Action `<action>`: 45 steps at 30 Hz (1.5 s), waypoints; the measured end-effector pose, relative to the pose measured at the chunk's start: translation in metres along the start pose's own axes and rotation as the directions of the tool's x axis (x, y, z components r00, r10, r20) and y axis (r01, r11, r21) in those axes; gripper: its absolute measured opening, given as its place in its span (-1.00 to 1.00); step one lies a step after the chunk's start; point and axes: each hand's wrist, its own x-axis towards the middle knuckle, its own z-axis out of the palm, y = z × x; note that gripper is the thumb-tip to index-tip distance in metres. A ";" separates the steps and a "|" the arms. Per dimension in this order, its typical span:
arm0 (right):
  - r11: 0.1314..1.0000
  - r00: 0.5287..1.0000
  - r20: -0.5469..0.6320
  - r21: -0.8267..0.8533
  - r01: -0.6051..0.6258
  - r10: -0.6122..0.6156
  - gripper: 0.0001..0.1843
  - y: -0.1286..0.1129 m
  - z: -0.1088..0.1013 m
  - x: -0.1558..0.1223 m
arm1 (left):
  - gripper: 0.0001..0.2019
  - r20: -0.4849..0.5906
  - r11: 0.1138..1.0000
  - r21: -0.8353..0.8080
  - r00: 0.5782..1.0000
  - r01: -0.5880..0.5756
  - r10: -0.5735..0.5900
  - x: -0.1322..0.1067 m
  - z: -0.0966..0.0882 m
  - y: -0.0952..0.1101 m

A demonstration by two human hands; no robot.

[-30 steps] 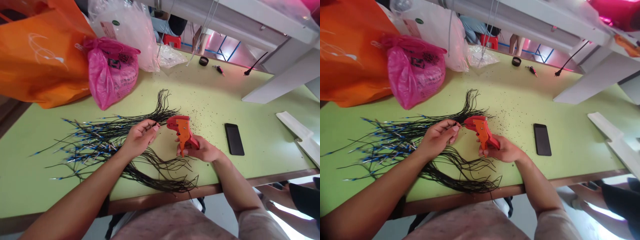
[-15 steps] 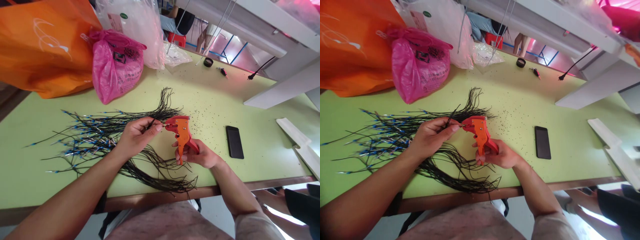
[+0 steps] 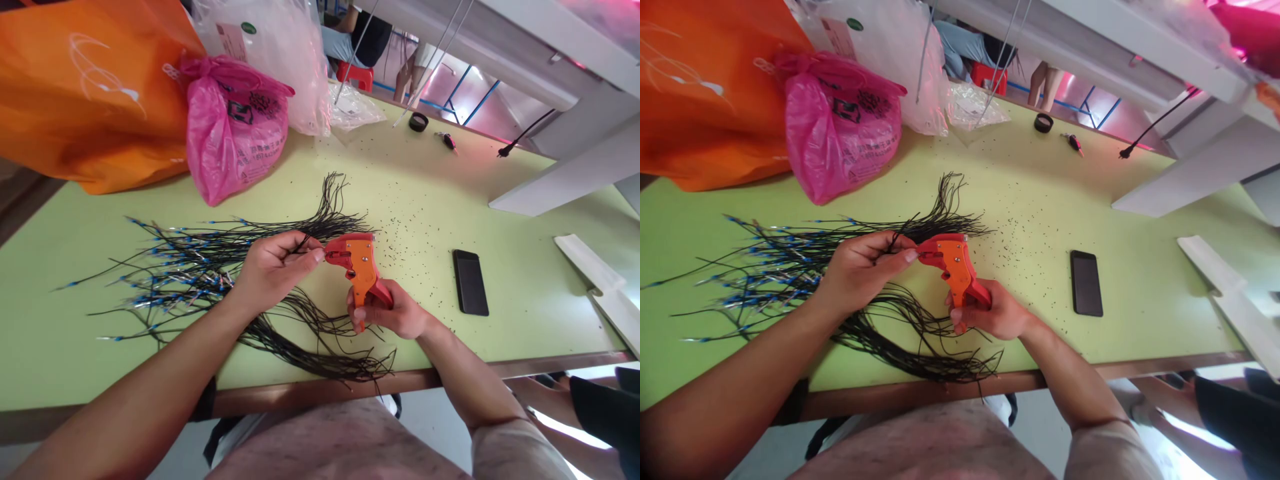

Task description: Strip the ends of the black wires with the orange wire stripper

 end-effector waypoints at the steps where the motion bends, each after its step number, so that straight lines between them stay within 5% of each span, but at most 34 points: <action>1: 1.000 1.000 -0.009 -0.002 0.000 0.000 -0.61 0.000 0.000 0.000 | -0.71 -0.003 1.000 -0.001 1.000 -0.004 0.004 0.000 0.000 0.000; 12: 0.996 0.996 -0.085 -0.085 0.028 -0.035 -0.61 0.000 0.006 0.003 | -0.69 -0.031 1.000 -0.010 0.999 -0.017 0.017 -0.005 0.003 -0.004; 20: 0.982 0.962 -0.260 -0.187 0.033 -0.082 -0.54 0.006 0.008 0.003 | -0.70 -0.081 1.000 0.002 0.997 0.015 -0.015 -0.008 0.008 -0.008; 25: 0.989 0.977 -0.158 -0.039 0.141 -0.146 -0.60 0.002 -0.006 0.007 | -0.71 -0.082 1.000 -0.021 0.997 0.013 -0.015 0.001 0.005 -0.013; 30: 0.982 0.955 -0.240 0.021 0.186 -0.176 -0.52 -0.004 -0.020 0.004 | -0.63 0.002 0.974 -0.227 1.000 0.021 -0.021 0.007 0.003 -0.019; 34: 0.975 0.962 -0.176 0.031 0.219 -0.210 -0.56 -0.008 -0.019 0.000 | -0.63 -0.016 0.962 -0.267 0.998 0.051 -0.058 0.007 0.006 -0.019; 39: 0.991 0.991 -0.019 0.003 0.135 -0.135 -0.56 -0.004 -0.016 -0.003 | -0.59 0.027 0.974 -0.195 0.993 0.116 -0.113 0.005 0.007 -0.016; 45: 0.997 0.997 0.033 -0.010 0.072 -0.072 -0.55 -0.001 -0.017 -0.004 | -0.57 0.010 0.982 -0.170 0.996 0.084 -0.084 0.006 0.006 -0.017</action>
